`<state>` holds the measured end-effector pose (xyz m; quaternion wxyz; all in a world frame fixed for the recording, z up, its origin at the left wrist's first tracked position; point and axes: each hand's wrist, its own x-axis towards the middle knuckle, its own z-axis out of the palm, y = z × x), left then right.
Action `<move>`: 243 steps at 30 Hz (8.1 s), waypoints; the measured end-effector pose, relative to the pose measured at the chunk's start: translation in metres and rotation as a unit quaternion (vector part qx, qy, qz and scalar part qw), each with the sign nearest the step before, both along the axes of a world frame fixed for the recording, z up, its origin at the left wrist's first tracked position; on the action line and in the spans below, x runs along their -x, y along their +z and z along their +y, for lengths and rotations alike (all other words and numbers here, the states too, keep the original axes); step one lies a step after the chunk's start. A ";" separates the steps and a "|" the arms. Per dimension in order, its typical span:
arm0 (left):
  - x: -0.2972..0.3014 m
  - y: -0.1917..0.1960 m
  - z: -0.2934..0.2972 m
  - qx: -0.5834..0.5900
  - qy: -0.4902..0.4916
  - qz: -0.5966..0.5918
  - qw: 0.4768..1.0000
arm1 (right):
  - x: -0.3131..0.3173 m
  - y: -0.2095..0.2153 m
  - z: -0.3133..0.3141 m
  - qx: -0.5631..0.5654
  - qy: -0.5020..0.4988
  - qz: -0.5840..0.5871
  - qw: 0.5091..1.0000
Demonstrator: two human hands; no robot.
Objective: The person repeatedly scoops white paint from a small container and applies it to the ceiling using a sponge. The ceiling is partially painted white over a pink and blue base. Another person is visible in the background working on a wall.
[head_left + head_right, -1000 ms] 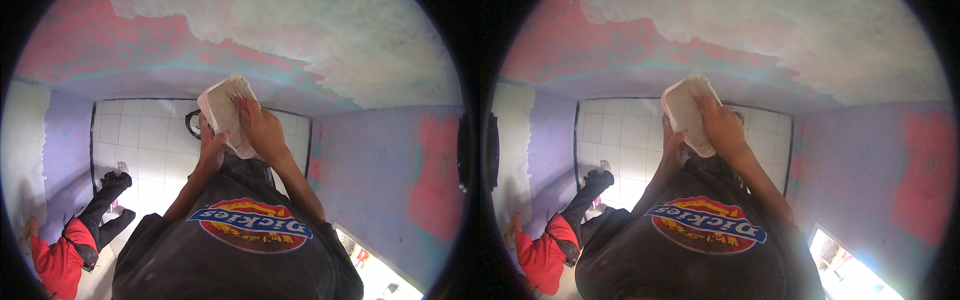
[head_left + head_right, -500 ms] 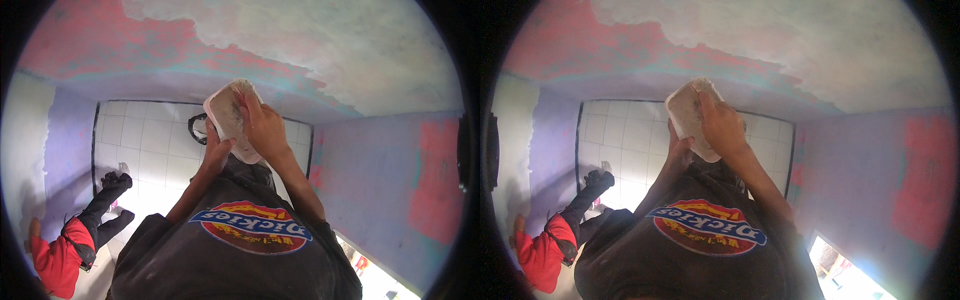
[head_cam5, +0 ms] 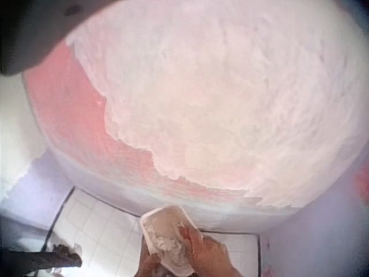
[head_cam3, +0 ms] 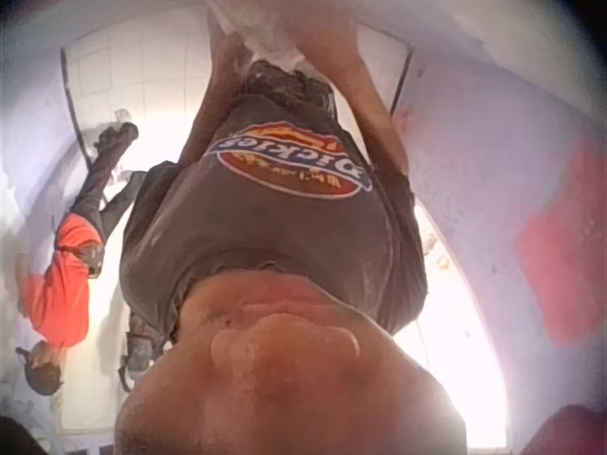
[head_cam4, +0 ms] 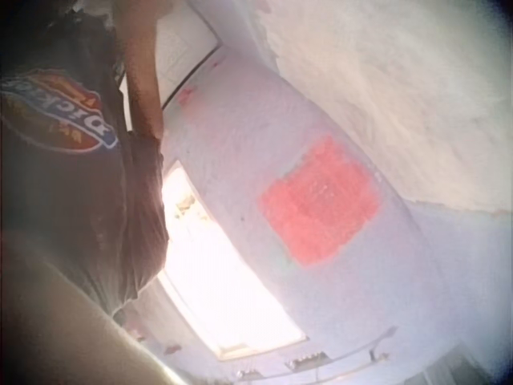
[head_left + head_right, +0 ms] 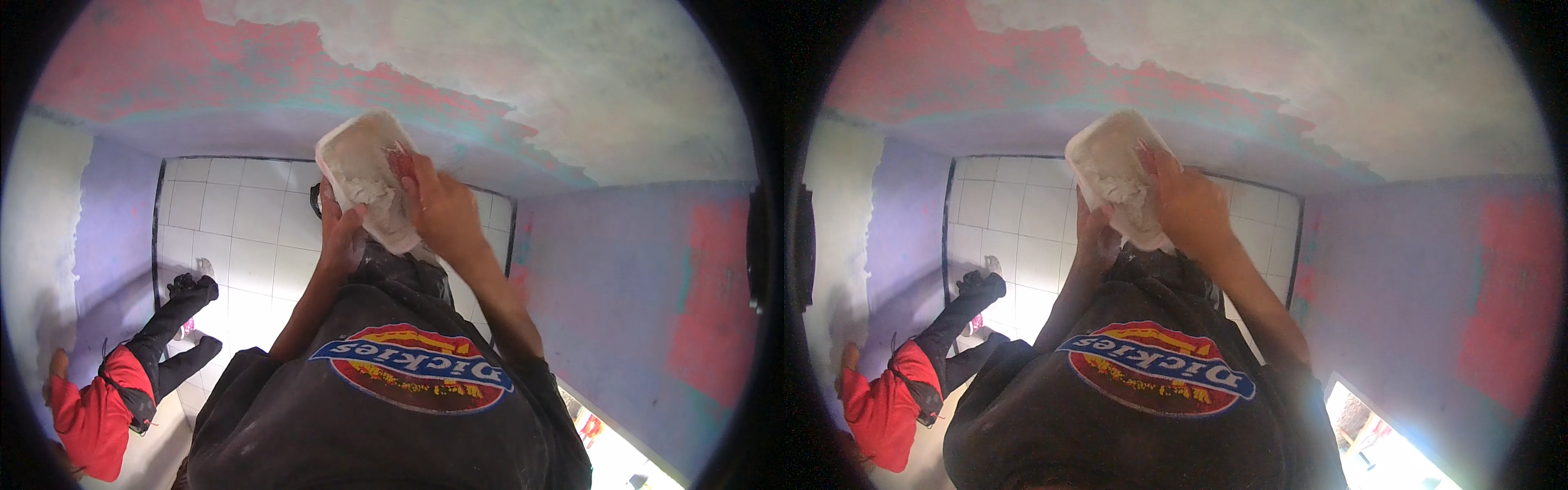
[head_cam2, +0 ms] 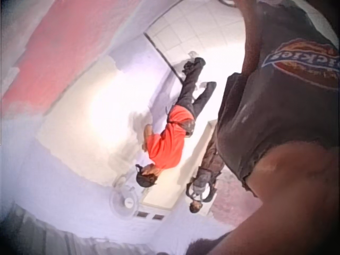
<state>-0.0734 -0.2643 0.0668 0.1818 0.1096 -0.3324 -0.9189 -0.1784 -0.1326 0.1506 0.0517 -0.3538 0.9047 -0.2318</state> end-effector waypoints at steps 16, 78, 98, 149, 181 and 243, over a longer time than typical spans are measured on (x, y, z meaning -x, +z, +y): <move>0.004 -0.036 0.026 -0.095 -0.205 -0.054 0.973 | -0.025 -0.006 0.044 0.078 -0.067 -0.058 0.993; 0.019 0.017 0.024 -0.026 -0.091 -0.043 0.995 | 0.016 0.003 0.039 0.073 -0.013 0.030 0.997; 0.027 -0.009 0.018 -0.022 -0.099 -0.069 0.992 | 0.015 -0.008 0.029 0.074 -0.088 -0.015 0.993; 0.053 0.020 0.055 0.028 -0.157 -0.151 0.976 | 0.116 -0.090 0.140 0.690 -0.326 -0.439 0.474; -0.087 -0.022 -0.254 0.030 -0.095 -0.129 0.987 | 0.115 -0.020 -0.163 0.081 -0.154 0.500 0.848; -0.091 -0.058 -0.265 -0.017 -0.163 -0.149 0.975 | 0.160 0.232 -0.146 0.217 -0.142 0.634 0.729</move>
